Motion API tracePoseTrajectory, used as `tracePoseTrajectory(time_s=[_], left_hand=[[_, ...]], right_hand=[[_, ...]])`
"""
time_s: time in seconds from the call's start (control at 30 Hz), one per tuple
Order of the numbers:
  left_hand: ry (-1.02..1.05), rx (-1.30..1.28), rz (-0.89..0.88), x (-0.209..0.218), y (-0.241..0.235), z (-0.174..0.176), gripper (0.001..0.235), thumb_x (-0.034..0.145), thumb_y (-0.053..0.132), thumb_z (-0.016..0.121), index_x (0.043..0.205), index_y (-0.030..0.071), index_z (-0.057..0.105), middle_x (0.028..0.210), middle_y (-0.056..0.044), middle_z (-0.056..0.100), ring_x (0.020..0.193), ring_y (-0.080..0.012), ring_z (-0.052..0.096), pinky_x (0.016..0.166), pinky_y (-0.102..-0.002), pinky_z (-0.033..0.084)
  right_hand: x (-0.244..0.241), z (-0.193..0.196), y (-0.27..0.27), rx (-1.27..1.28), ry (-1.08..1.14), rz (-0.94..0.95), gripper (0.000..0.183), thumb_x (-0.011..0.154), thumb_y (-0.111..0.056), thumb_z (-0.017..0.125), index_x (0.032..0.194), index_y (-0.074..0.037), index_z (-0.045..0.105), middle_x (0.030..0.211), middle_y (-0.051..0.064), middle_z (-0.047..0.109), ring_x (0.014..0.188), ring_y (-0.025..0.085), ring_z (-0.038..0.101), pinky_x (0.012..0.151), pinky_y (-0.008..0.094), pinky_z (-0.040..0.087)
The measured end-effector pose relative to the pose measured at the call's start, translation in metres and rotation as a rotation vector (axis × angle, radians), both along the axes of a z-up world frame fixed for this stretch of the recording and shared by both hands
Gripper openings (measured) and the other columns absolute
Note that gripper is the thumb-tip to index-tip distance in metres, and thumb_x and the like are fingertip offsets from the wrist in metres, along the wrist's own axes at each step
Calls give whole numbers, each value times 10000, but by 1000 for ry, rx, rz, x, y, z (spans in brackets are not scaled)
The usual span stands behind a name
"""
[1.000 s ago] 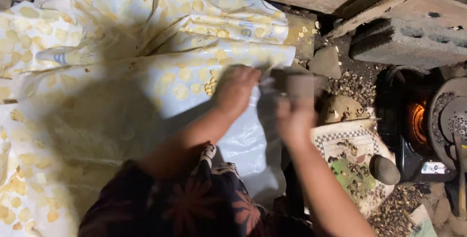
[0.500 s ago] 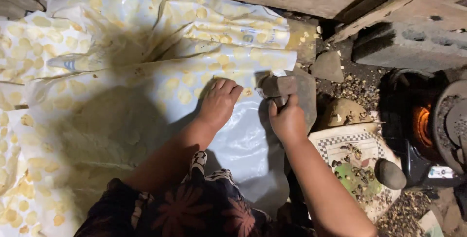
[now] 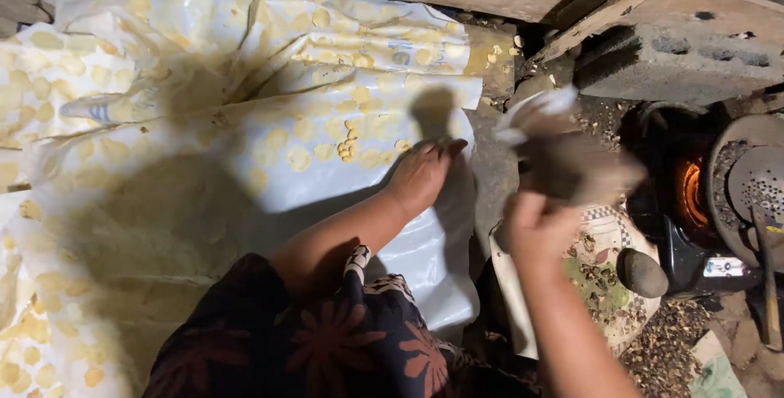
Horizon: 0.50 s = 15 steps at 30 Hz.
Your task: The person uses a hammer to crush nuts on a white sheet and then grinds them with a stone pestle on a cutting board. The person repeatedly switches between hammering and grinding the nuts.
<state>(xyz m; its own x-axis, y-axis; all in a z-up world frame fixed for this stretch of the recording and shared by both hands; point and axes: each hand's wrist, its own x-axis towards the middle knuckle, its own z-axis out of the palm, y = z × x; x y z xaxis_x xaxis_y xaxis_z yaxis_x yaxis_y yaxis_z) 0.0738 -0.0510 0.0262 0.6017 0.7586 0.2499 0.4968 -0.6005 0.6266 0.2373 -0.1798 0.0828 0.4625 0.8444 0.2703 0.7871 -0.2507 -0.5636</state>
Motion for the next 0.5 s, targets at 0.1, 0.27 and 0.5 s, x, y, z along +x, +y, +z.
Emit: tracePoseTrajectory(time_s=[0.1,0.27,0.5], left_hand=[[-32,483,122,-27,21,-26,275,970,155,653,1245,150,676,985,-97,663,893,-298,641,775,-425,526],[26,493,354,-120,53,-24,354,840,277,805,1158,138,734,1052,-70,614,974,-301,604,854,-430,483],[47,350,355,-119,57,-43,209,898,130,730,1099,179,697,1017,-14,591,940,-265,608,800,-401,525]], right_hand=[[-27,-48,3,-406,31,-62,486,1015,-477,601,1065,5,642,837,289,720,920,527,710,836,630,528],[-38,0,27,-472,266,1,682,979,-423,642,1388,86,446,991,390,696,972,533,690,750,632,567],[-21,52,42,-491,278,-63,552,957,-463,692,1265,-13,604,1114,308,691,1148,488,628,958,605,510]])
